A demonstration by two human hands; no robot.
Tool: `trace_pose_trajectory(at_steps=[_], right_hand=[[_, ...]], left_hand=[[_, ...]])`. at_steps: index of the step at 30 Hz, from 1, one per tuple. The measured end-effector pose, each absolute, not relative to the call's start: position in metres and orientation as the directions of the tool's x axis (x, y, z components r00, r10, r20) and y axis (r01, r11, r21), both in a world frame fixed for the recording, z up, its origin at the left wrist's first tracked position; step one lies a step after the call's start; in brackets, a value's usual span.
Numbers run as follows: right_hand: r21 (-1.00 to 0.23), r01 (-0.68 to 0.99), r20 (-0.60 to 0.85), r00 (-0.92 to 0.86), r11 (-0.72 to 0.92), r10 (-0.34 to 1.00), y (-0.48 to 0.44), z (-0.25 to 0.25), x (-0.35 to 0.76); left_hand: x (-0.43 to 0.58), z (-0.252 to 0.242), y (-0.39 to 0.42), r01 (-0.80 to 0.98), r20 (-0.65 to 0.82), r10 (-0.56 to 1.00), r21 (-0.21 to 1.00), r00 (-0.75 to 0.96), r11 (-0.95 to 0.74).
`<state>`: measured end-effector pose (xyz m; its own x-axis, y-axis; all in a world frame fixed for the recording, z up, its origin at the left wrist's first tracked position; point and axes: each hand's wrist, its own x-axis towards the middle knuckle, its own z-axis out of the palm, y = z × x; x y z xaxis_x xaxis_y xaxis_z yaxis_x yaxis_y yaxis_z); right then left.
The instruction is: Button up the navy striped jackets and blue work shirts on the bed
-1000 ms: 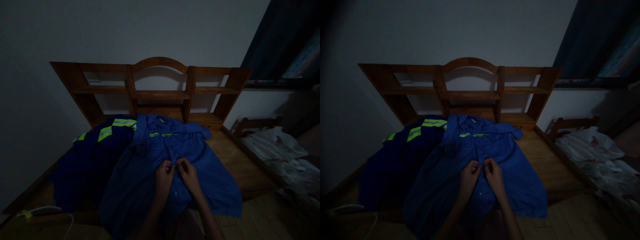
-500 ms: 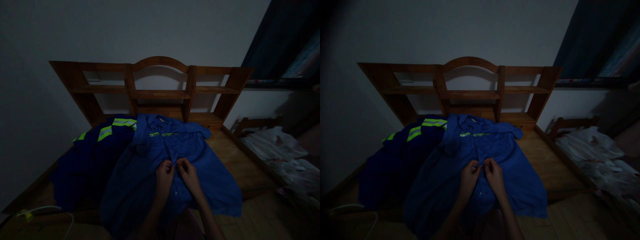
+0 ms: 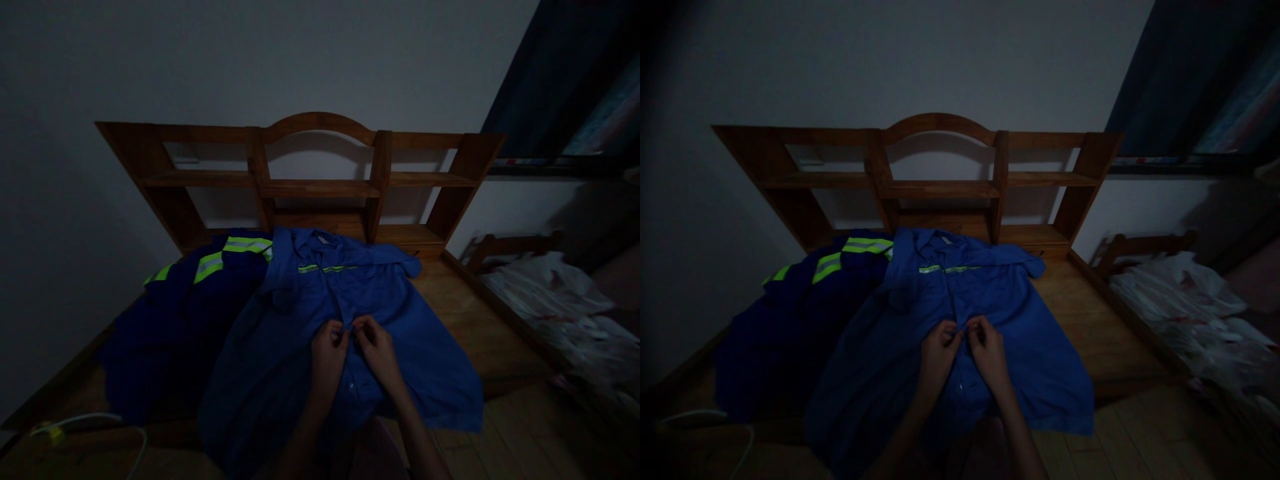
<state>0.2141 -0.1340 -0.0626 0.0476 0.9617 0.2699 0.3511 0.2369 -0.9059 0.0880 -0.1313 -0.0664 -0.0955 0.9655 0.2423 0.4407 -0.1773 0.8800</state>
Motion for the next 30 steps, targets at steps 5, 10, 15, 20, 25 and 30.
trace_pose_trajectory(at_steps=[5,10,15,20,25,30], right_hand=[[-0.903,0.359,0.272,0.052,0.236,0.961,-0.1339,-0.0622,0.2148],[-0.899,0.363,0.28,0.051,0.243,0.959,-0.1333,-0.0633,0.2149],[-0.897,0.37,0.28,0.053,0.242,0.958,-0.1323,-0.0645,0.2148],[-0.904,0.367,0.255,0.046,0.221,0.966,-0.1337,-0.0632,0.2148],[-0.908,0.352,0.262,0.054,0.227,0.963,-0.1349,-0.0615,0.2147],[-0.907,0.346,0.272,0.048,0.239,0.961,-0.1356,-0.0593,0.2138]], left_hand=[[0.0869,-0.069,-0.1314,0.441,0.234,0.969,0.88,-0.081,-0.176],[0.0868,-0.0705,-0.1307,0.423,0.237,0.968,0.888,-0.085,-0.18],[0.0873,-0.0708,-0.1308,0.408,0.246,0.965,0.894,-0.096,-0.187],[0.0878,-0.0691,-0.1313,0.41,0.234,0.966,0.896,-0.108,-0.172],[0.0881,-0.0665,-0.1323,0.418,0.239,0.966,0.891,-0.097,-0.179],[0.0882,-0.0638,-0.1336,0.414,0.24,0.967,0.892,-0.09,-0.182]])
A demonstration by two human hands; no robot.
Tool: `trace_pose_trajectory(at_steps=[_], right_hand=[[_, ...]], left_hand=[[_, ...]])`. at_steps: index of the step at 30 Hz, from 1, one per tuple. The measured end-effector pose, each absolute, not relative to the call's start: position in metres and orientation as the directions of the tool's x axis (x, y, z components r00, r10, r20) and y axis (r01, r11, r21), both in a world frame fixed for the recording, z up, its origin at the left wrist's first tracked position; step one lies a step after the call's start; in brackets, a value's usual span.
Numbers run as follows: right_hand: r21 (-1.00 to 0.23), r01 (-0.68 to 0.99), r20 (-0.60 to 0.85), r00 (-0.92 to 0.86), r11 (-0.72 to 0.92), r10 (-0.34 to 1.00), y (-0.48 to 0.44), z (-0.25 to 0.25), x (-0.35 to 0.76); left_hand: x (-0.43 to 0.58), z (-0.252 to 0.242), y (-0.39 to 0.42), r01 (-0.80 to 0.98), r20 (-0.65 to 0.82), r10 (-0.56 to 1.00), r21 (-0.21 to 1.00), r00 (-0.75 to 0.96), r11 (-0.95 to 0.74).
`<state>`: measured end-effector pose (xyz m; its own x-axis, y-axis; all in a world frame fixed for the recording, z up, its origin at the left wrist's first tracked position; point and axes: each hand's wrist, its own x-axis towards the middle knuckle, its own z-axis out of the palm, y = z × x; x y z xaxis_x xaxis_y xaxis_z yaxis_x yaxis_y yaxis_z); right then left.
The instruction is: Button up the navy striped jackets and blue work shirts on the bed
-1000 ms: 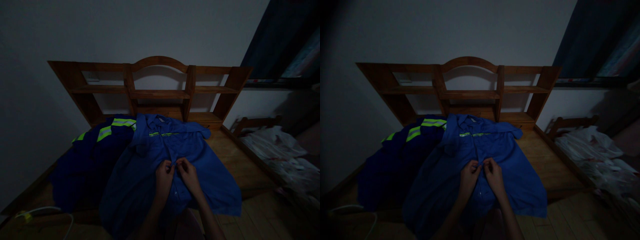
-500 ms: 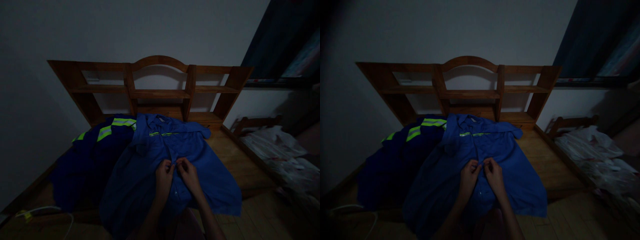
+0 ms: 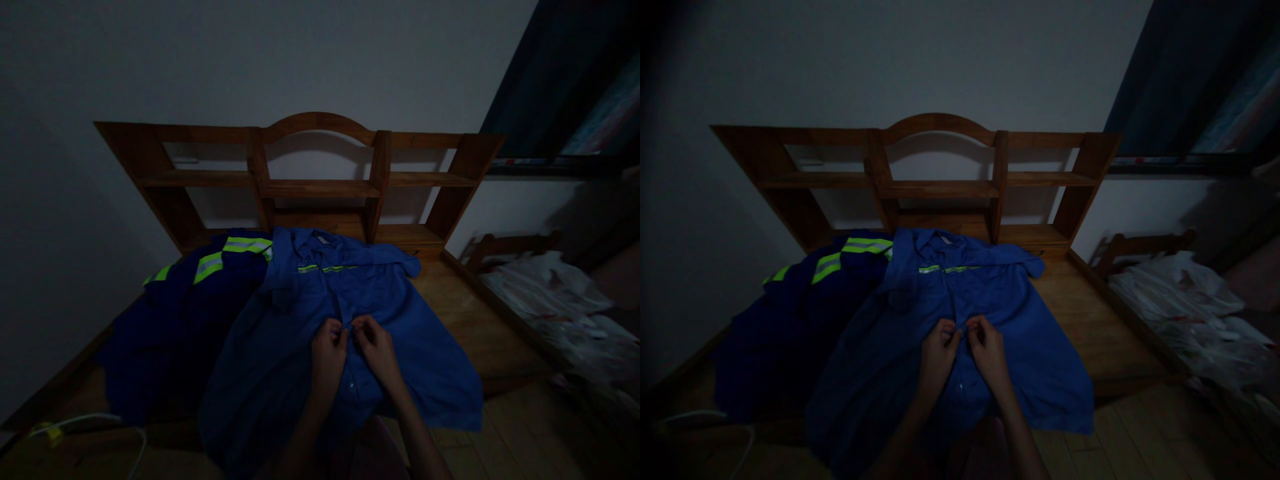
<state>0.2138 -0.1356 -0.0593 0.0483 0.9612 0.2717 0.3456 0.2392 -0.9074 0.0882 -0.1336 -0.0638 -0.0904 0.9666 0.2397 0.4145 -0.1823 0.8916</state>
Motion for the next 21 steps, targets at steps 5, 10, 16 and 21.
trace_pose_trajectory(at_steps=[5,10,16,21], right_hand=[[-0.909,0.338,0.276,0.055,0.242,0.96,-0.1362,-0.0576,0.2132],[-0.903,0.359,0.276,0.062,0.237,0.959,-0.1354,-0.0591,0.2135],[-0.899,0.36,0.287,0.054,0.249,0.956,-0.1356,-0.0587,0.2132],[-0.904,0.355,0.273,0.053,0.237,0.961,-0.1366,-0.0577,0.2131]], left_hand=[[0.0884,-0.0642,-0.133,0.42,0.242,0.965,0.89,-0.103,-0.178],[0.0882,-0.0669,-0.1323,0.429,0.248,0.963,0.885,-0.104,-0.181],[0.0879,-0.0651,-0.1334,0.417,0.233,0.968,0.892,-0.097,-0.173],[0.0873,-0.0643,-0.1339,0.414,0.244,0.965,0.892,-0.098,-0.183]])
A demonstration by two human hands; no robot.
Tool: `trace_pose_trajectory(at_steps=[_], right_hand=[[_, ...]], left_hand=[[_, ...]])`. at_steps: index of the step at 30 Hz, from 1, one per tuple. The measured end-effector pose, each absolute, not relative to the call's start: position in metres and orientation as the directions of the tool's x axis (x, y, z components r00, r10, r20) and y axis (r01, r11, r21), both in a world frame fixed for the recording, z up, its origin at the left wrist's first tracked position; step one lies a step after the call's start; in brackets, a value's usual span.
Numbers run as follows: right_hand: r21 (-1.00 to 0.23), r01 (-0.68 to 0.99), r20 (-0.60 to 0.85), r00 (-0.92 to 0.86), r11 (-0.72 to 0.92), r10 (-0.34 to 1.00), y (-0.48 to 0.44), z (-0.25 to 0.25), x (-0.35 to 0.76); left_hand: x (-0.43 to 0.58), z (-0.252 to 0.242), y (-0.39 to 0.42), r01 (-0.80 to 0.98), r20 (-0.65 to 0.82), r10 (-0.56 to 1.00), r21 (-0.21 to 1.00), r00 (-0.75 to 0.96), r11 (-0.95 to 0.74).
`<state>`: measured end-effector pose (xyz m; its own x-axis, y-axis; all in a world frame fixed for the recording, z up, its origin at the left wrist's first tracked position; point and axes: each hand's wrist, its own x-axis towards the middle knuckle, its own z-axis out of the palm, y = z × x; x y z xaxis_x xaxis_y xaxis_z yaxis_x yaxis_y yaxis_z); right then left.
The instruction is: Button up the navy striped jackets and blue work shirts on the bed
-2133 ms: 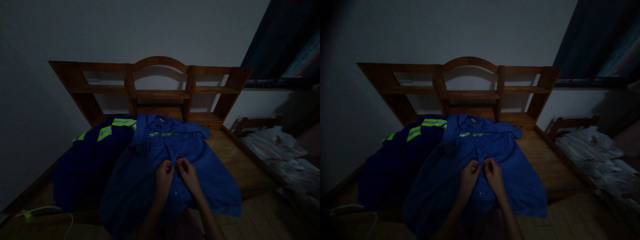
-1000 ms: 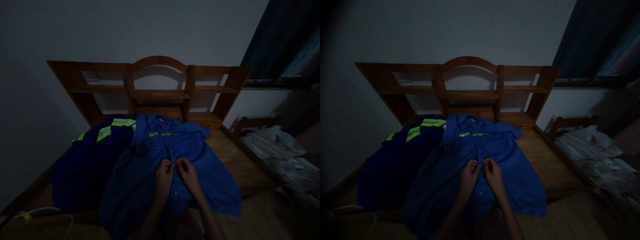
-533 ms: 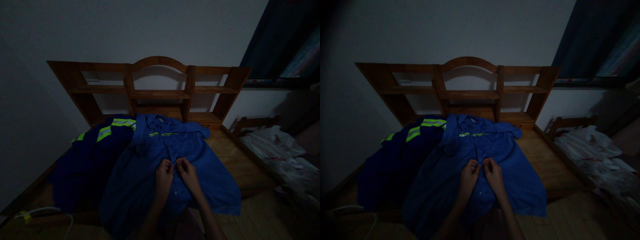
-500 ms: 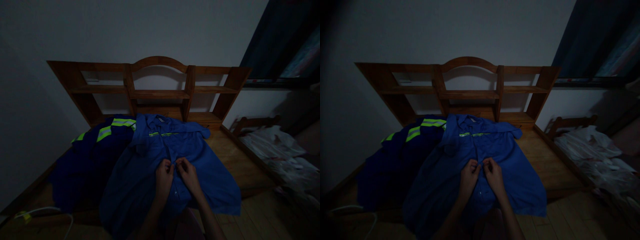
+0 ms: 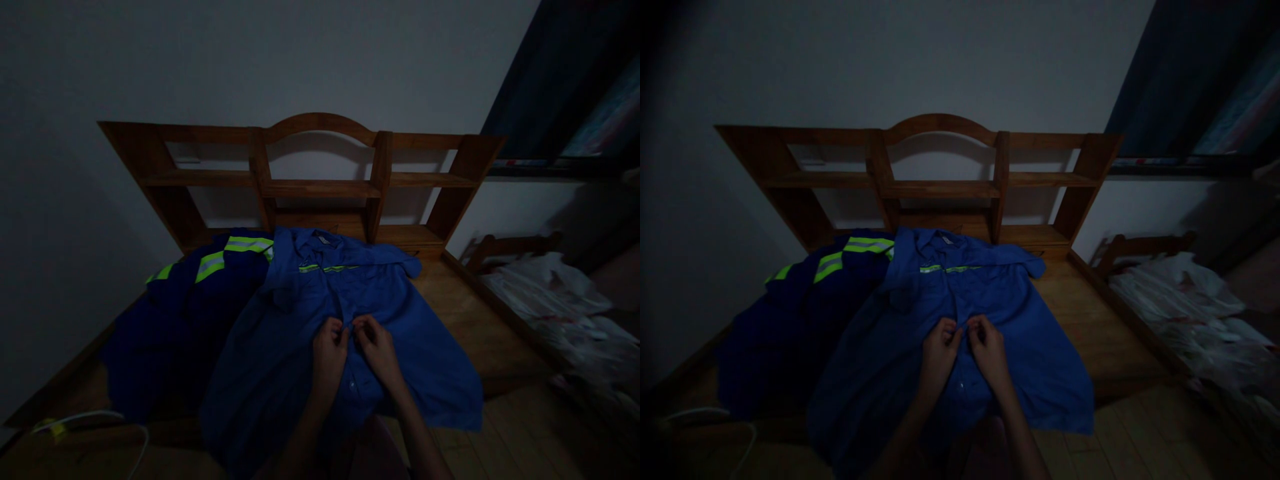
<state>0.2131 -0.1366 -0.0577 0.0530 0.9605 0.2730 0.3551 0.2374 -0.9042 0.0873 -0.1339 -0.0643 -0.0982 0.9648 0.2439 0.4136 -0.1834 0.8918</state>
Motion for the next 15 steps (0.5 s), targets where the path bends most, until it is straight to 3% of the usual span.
trace_pose_trajectory(at_steps=[8,11,15], right_hand=[[-0.905,0.334,0.319,0.128,0.262,0.939,-0.147,-0.046,0.211],[-0.865,0.396,0.393,0.15,0.309,0.907,-0.175,-0.037,0.217],[-0.803,0.478,0.391,-0.029,0.356,0.92,-0.222,-0.043,0.232]], left_hand=[[0.086,-0.061,-0.138,0.34,0.236,0.965,0.922,-0.115,-0.185],[0.075,-0.058,-0.157,0.238,0.124,0.992,0.964,-0.009,-0.119],[0.055,-0.058,-0.195,0.254,0.03,0.985,0.964,0.169,-0.073]])
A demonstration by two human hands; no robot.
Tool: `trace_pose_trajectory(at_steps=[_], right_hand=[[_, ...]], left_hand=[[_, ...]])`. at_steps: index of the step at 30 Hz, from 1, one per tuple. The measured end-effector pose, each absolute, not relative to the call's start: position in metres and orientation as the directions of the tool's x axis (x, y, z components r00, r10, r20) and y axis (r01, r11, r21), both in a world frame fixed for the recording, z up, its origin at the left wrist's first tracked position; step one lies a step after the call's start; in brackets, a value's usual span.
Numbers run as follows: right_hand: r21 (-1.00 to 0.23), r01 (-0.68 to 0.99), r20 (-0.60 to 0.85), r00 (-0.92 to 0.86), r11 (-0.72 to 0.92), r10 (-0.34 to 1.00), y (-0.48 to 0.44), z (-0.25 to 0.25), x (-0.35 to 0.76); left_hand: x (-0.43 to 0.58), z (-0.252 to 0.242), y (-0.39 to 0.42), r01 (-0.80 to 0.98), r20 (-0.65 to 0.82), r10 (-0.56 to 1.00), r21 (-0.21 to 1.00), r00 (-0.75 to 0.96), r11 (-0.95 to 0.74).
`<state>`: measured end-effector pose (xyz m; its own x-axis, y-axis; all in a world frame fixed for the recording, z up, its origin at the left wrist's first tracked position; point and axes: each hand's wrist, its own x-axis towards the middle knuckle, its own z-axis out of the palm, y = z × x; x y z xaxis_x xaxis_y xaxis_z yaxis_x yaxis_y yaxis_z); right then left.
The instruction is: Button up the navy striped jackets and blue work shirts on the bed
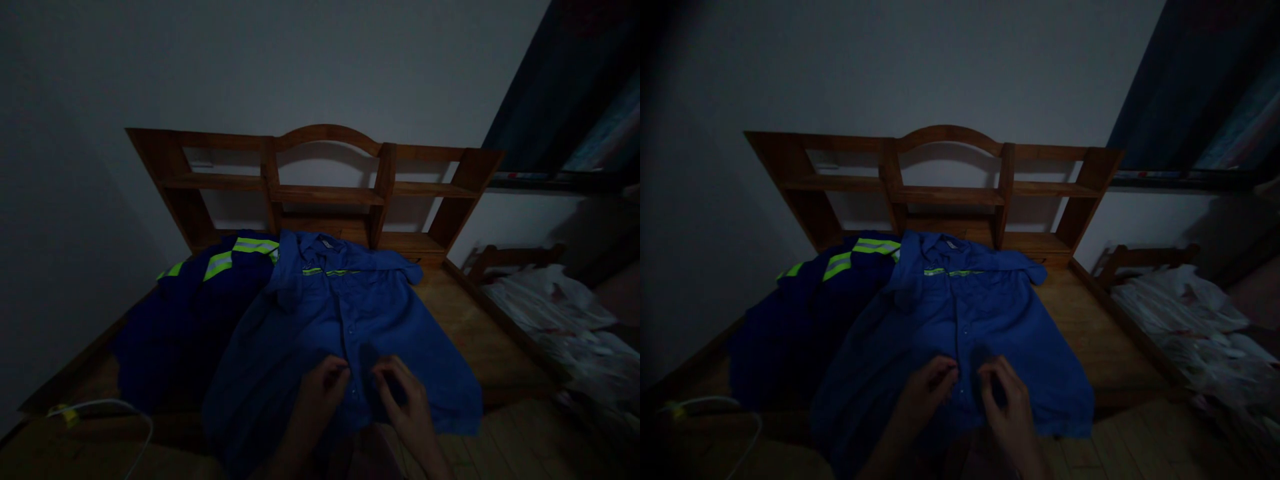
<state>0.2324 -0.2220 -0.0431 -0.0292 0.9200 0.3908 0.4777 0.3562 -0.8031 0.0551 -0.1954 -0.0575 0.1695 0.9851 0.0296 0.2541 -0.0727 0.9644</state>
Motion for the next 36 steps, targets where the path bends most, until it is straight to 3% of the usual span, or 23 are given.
trace_pose_trajectory(at_steps=[12,15,17,20,23,25,29,33,36], right_hand=[[-0.559,0.706,0.436,-0.194,0.434,0.879,-0.259,-0.074,0.246],[-0.496,0.792,0.518,-0.06,0.356,0.853,-0.249,-0.066,0.28],[-0.472,0.864,0.556,0.139,0.174,0.82,-0.231,-0.057,0.316],[-0.495,0.866,0.462,0.33,-0.069,0.823,-0.192,-0.05,0.368],[-0.53,0.838,0.271,0.309,-0.127,0.912,-0.156,-0.053,0.396],[-0.527,0.841,0.153,0.236,-0.124,0.96,-0.139,-0.056,0.4],[-0.569,0.818,0.015,0.115,-0.087,0.993,-0.118,-0.04,0.401],[-0.688,0.717,0.088,0.237,-0.113,0.968,-0.092,-0.005,0.407],[-0.701,0.707,0.19,0.304,-0.088,0.934,-0.066,0.01,0.407]], left_hand=[[0.04,-0.072,-0.232,0.547,0.303,0.953,0.795,0.015,-0.262],[-0.006,-0.058,-0.218,0.735,0.424,0.893,0.652,-0.147,-0.189],[-0.042,-0.046,-0.205,0.831,0.485,0.835,0.553,-0.26,-0.063],[-0.087,-0.032,-0.181,0.87,0.405,0.841,0.472,-0.359,0.144],[-0.109,-0.029,-0.159,0.847,0.119,0.926,0.458,-0.358,0.269],[-0.116,-0.03,-0.147,0.848,0.004,0.955,0.461,-0.297,0.262],[-0.128,-0.024,-0.128,0.866,0.098,0.961,0.464,-0.258,0.186],[-0.141,-0.006,-0.098,0.862,0.253,0.931,0.494,-0.265,0.111],[-0.143,0.002,-0.071,0.876,0.295,0.898,0.451,-0.328,0.172]])
